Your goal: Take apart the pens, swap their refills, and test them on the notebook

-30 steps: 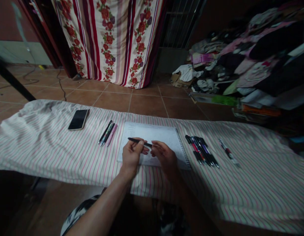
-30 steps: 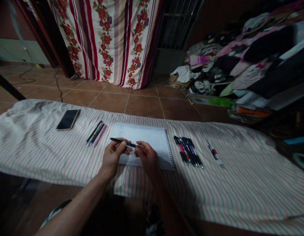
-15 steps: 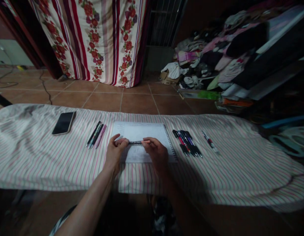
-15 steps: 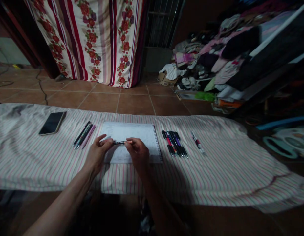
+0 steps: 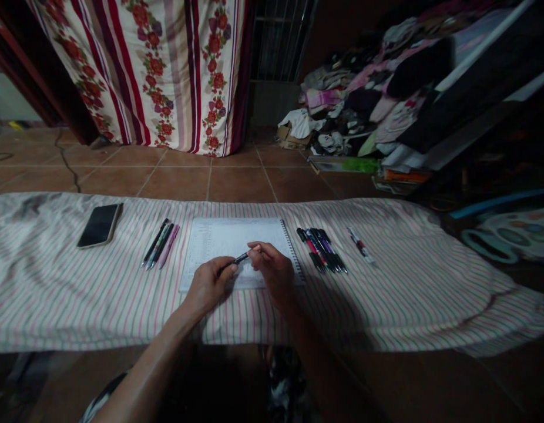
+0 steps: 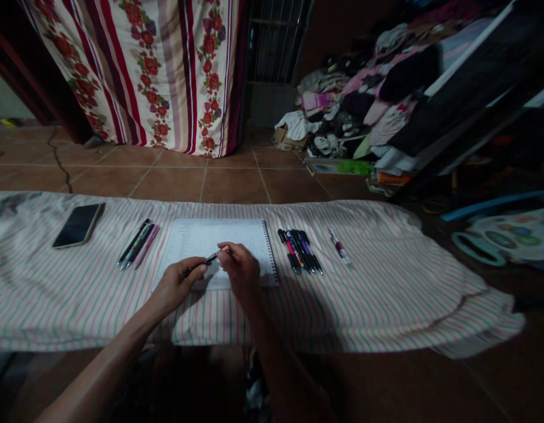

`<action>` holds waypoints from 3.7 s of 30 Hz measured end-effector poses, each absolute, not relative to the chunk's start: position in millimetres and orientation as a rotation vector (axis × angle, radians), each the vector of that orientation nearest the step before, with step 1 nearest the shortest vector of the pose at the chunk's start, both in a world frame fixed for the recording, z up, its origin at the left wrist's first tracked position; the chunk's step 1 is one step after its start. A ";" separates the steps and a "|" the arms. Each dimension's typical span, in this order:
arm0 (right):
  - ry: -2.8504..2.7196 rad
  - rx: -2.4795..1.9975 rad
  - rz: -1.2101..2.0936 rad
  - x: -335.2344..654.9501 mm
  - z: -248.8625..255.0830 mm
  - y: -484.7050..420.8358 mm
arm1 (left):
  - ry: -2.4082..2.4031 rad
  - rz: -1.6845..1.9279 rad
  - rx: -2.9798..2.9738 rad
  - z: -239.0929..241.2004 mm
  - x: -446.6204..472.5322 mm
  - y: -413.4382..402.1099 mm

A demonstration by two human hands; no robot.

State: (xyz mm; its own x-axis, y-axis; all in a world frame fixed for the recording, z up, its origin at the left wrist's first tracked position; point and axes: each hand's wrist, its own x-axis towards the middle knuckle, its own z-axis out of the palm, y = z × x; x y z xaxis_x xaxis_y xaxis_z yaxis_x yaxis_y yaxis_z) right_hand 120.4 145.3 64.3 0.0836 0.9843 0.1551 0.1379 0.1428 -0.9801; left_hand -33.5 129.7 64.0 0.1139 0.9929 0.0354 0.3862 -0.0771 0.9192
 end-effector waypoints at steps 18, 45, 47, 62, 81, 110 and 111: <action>-1.146 -0.959 1.294 123.1 61.0 146.2 | 0.977 0.846 1.204 75.9 -26.3 125.6; -0.715 -1.118 1.291 115.3 55.0 157.3 | 1.432 1.157 1.389 72.2 -17.1 125.8; -0.586 -1.066 1.316 120.9 50.7 162.6 | 1.350 1.226 1.190 76.7 -19.0 128.4; -0.117 -0.647 1.742 129.6 52.9 168.2 | 0.799 1.241 0.660 94.7 -14.7 125.5; -0.001 -0.612 1.807 116.5 53.8 170.0 | 0.846 1.298 0.783 93.4 -16.7 125.0; -0.067 -0.684 1.794 109.3 50.5 171.9 | 0.834 1.320 0.721 92.7 -22.2 123.9; -0.057 -0.683 1.794 109.2 50.9 171.8 | 0.825 1.319 0.713 92.6 -22.4 123.9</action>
